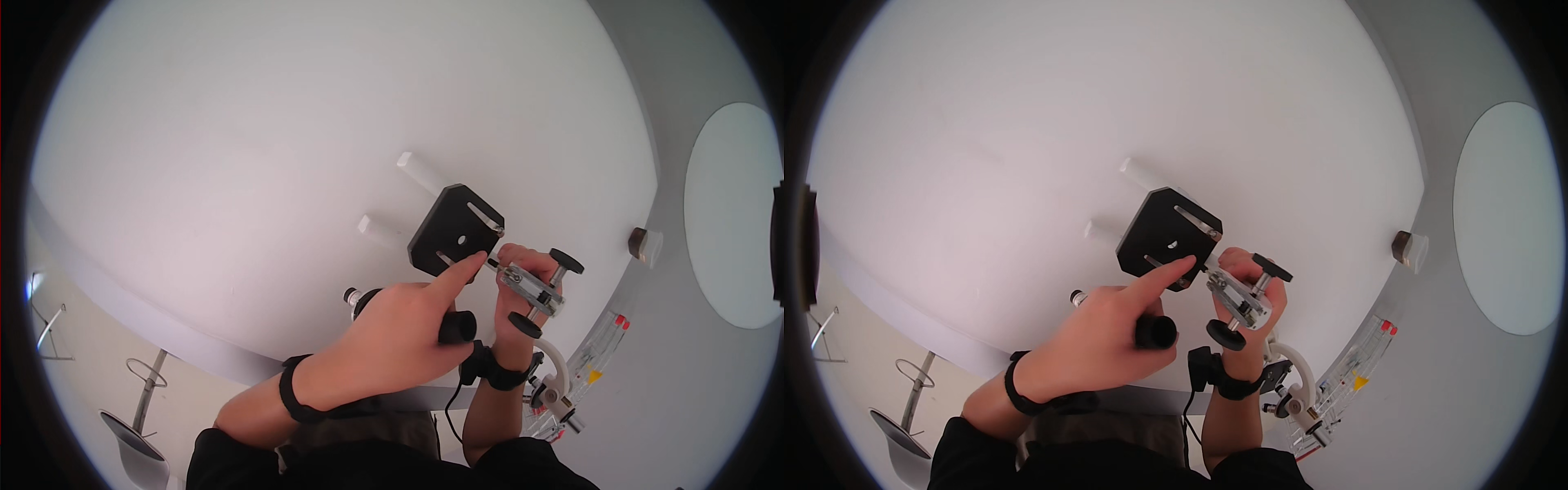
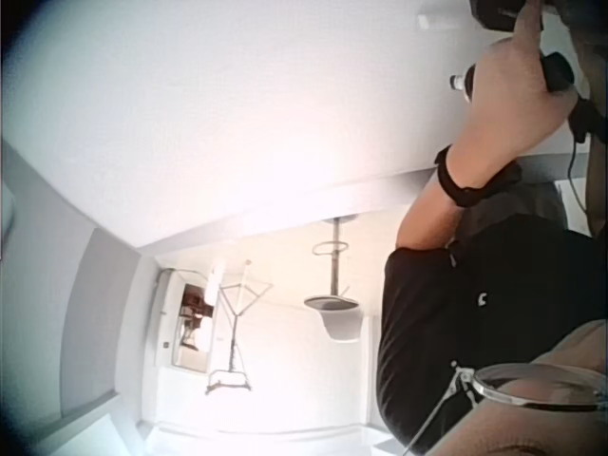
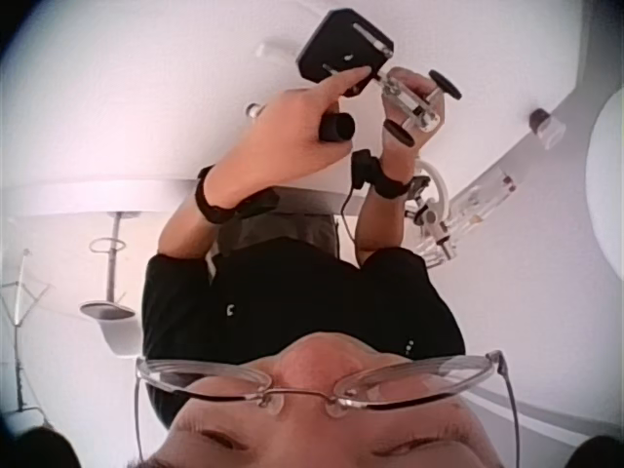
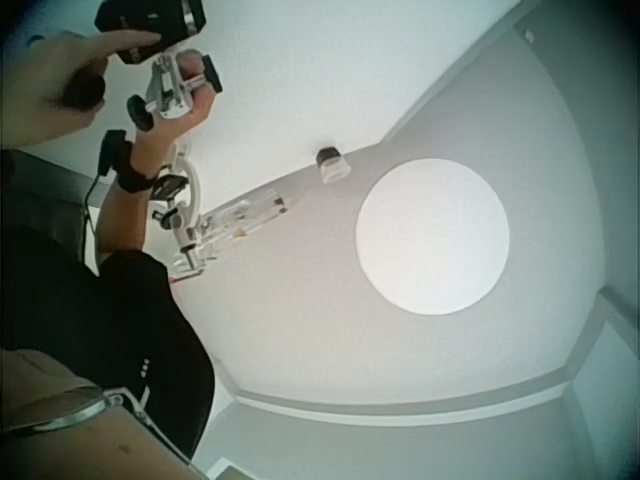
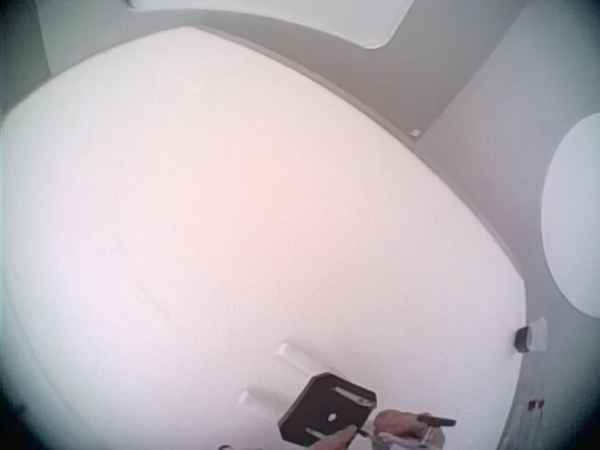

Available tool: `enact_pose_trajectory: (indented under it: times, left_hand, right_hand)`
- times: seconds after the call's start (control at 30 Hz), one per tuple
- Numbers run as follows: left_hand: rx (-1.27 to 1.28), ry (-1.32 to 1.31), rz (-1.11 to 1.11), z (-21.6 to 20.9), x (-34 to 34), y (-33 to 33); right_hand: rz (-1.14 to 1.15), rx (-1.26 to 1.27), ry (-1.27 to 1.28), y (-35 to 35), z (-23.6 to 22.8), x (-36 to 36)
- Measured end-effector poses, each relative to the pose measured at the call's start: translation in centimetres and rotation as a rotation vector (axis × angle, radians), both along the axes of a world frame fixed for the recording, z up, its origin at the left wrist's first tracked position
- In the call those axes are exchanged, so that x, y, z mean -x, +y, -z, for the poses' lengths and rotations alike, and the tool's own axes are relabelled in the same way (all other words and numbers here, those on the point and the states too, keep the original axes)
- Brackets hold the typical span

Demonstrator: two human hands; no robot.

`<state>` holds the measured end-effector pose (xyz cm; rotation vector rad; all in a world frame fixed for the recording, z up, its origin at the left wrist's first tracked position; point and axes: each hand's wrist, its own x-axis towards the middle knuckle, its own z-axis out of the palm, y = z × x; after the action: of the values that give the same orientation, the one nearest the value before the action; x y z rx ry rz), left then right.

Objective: The person assembles two microscopes on a white table. They retrieve microscope parts from a wire cart, place them on the table, and connect the eyepieces, bodies, and bases. The person handles the components one at a time, screwing parts together to form complete microscope units.

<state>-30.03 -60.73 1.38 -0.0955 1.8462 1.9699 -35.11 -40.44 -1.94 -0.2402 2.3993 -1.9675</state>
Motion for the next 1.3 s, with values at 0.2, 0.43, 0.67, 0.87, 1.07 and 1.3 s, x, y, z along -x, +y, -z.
enact_pose_trajectory:
  times: [0.2,0.43,0.67,0.87,1.07,1.3]
  left_hand:
    - [0.017,-0.004,0.005,0.6,-0.6,-0.5]
    - [0.252,0.075,-0.27,2.0,-1.1,-2.6]
    - [0.316,0.13,-0.295,1.2,-0.9,-1.6]
    - [0.476,0.133,-0.239,1.1,-0.6,-1.8]
    - [0.554,0.203,-0.125,1.2,1.2,-1.7]
    - [0.575,0.21,-0.133,1.6,1.4,-1.2]
  right_hand:
    - [0.209,-0.179,0.185,-1.9,0.6,-2.7]
    - [0.324,-0.468,0.54,-2.6,-3.2,-5.4]
    - [0.308,-0.544,0.427,-3.1,-5.3,-4.5]
    - [0.34,-0.127,0.003,-2.4,-6.8,-4.2]
    - [0.357,0.741,-0.659,-2.0,-7.8,-6.1]
    - [0.277,0.247,-0.41,-2.5,-7.8,-6.6]
